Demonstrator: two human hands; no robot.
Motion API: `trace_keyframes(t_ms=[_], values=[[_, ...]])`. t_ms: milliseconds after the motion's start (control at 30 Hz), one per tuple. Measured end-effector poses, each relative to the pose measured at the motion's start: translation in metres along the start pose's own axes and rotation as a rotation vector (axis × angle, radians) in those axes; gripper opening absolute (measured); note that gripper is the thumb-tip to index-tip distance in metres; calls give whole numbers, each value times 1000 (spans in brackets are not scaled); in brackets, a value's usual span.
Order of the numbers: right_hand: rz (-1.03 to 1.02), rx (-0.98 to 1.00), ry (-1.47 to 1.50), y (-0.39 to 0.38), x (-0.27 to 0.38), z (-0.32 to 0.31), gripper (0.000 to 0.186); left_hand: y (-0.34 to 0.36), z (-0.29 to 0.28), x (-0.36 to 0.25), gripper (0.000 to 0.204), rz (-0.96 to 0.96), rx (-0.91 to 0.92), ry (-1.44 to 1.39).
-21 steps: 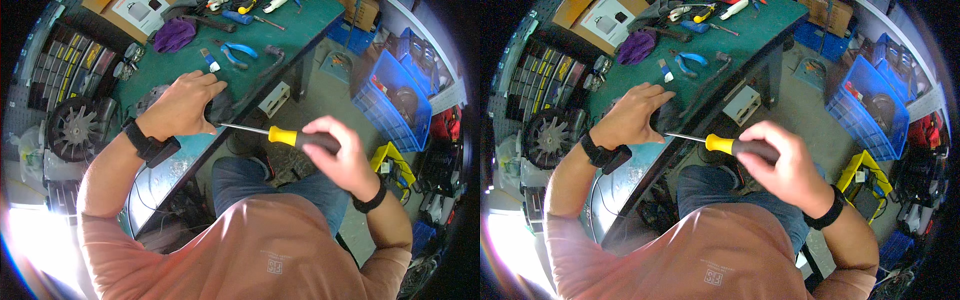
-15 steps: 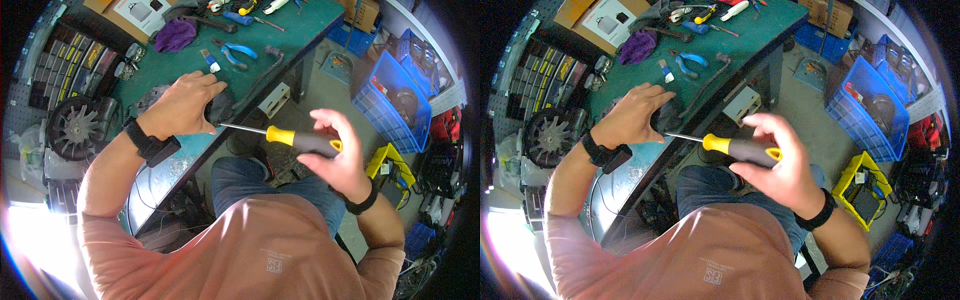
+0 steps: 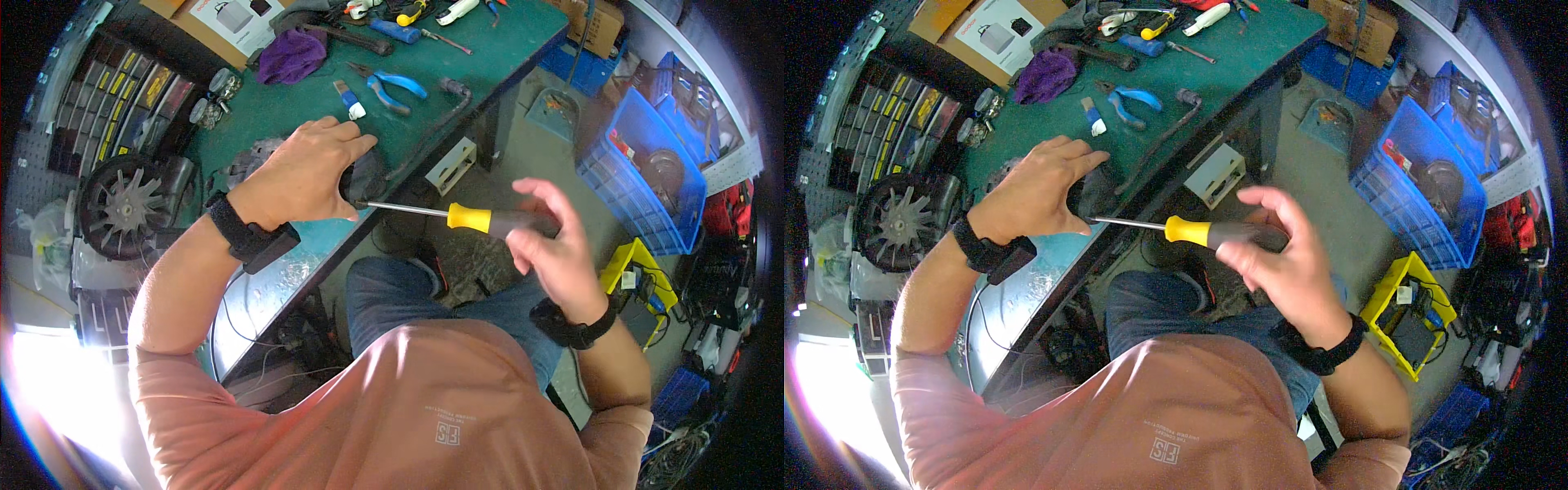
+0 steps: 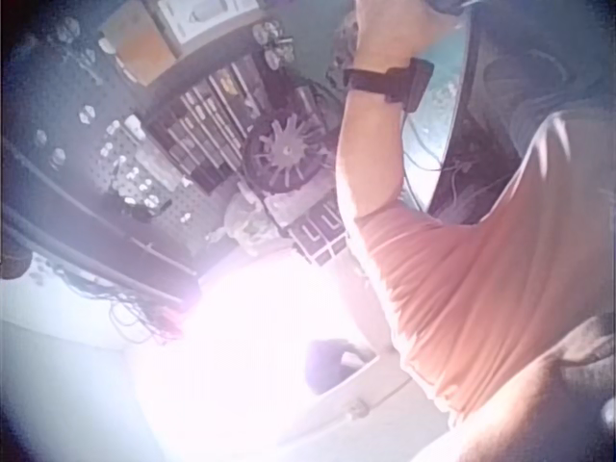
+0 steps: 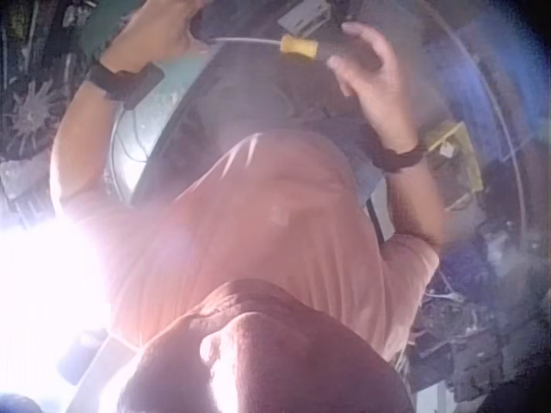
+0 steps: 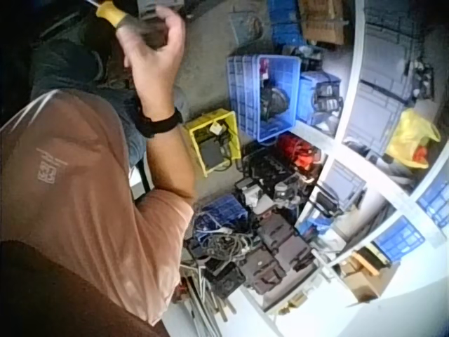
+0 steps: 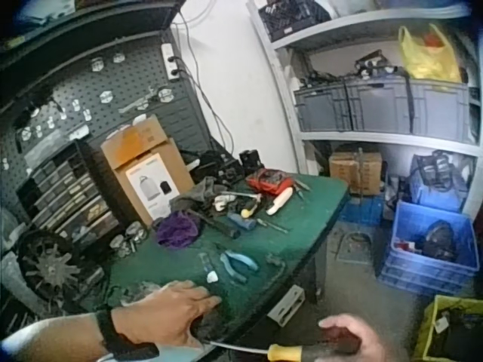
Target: Using a screwdriver to disassemble or repair an electronic appliance casing at a workbench.
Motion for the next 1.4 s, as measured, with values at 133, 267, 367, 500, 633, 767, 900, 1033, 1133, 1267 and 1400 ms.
trace_keyframes(t_ms=[133,267,367,500,633,767,900,1033,1133,1267,1400], values=[[771,168,494,-26,-44,13,34,-1,0,0,88,8,-7,1],[-191,-85,-213,6,17,-7,18,0,0,-1,88,1,9,-2],[-274,-87,-171,1,24,-7,23,0,0,-1,87,2,-5,2],[731,145,499,-25,-39,11,24,0,0,0,88,8,-11,0],[413,88,108,-9,-21,2,21,0,1,0,89,19,-2,12],[-214,-111,-89,-5,21,-8,25,-1,1,0,89,25,-2,8],[721,143,542,-31,-50,17,36,-2,1,0,90,32,-21,-1],[194,51,-6,-13,-20,-4,39,-2,1,0,89,32,-20,5],[227,58,82,-12,-17,-3,40,-2,0,0,89,31,-27,11],[711,201,220,-28,-46,13,40,-3,-1,-1,88,54,-41,7],[-131,-121,-43,-8,6,-5,39,-3,2,2,87,27,-18,2]])
Point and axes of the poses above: each hand's wrist, its own y-axis towards the middle knuckle, its own z-axis out of the palm, x = y × z, the point moved 8 cm from there along y, towards the middle knuckle, and after that the axes turned 8 degrees about -y, right-handed, at the moved point
